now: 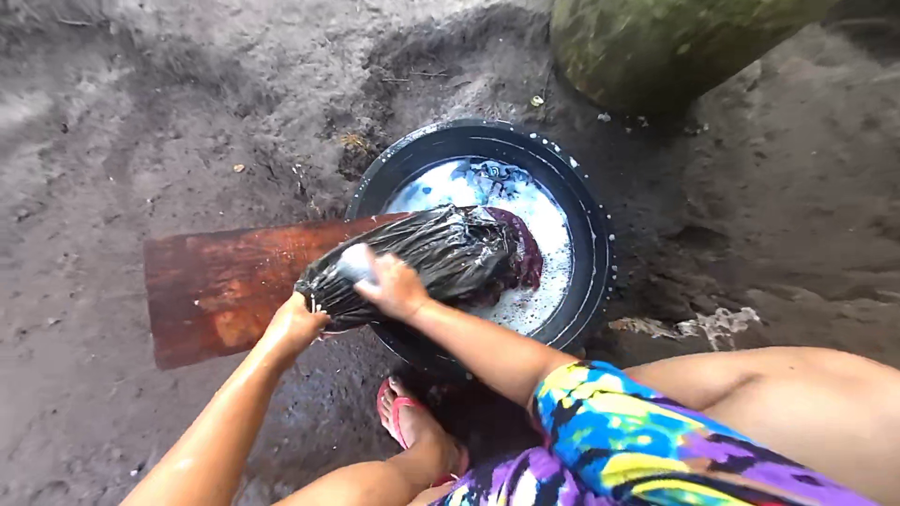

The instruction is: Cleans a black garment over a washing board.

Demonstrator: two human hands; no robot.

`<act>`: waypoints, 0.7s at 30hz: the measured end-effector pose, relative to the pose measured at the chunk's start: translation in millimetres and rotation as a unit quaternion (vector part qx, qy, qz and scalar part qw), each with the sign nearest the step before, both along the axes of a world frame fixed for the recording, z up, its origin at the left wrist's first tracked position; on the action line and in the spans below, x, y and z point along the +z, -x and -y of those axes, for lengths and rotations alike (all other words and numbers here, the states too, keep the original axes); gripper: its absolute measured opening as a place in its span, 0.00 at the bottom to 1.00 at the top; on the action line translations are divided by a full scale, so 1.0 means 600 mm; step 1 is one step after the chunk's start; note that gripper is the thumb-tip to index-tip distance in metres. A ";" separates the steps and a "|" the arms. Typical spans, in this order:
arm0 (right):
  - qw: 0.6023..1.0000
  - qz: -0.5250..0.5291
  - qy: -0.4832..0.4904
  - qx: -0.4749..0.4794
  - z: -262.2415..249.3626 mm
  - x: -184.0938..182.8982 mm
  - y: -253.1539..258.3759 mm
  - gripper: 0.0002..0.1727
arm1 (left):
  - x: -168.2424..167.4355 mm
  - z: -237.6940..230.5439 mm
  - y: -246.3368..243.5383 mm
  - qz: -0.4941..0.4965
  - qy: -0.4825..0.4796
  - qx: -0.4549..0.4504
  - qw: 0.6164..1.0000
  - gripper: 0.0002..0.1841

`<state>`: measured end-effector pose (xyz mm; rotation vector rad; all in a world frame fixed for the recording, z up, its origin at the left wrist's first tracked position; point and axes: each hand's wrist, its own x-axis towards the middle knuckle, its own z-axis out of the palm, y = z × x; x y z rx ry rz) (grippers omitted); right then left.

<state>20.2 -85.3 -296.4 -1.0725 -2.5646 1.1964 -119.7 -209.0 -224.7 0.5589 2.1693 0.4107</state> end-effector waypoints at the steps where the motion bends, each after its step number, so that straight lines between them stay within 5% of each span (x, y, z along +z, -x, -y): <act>1: 0.998 0.022 -0.027 -0.045 -0.048 -0.026 -0.030 0.43 | -0.004 0.003 0.000 -0.005 0.000 0.002 1.000 0.26; 5: 0.966 0.153 0.030 -0.208 -0.246 -0.067 -0.166 0.45 | -0.008 -0.002 -0.004 0.000 -0.031 0.017 0.999 0.29; 9: 0.931 0.038 0.192 -0.308 -0.292 -0.039 -0.230 0.35 | 0.021 -0.018 -0.033 0.066 -0.131 0.060 0.987 0.27; 16: 0.929 -0.017 0.289 -0.229 -0.239 -0.017 -0.277 0.34 | 0.130 -0.062 -0.067 0.166 -0.335 0.008 0.927 0.16; 19: 0.929 -0.133 0.293 -0.181 -0.285 0.048 -0.323 0.27 | 0.183 -0.061 -0.041 0.253 -0.463 -0.036 0.849 0.12; 21: 0.916 -0.229 0.299 -0.136 -0.310 0.100 -0.353 0.30 | 0.182 -0.061 -0.033 0.286 -0.545 -0.039 0.787 0.20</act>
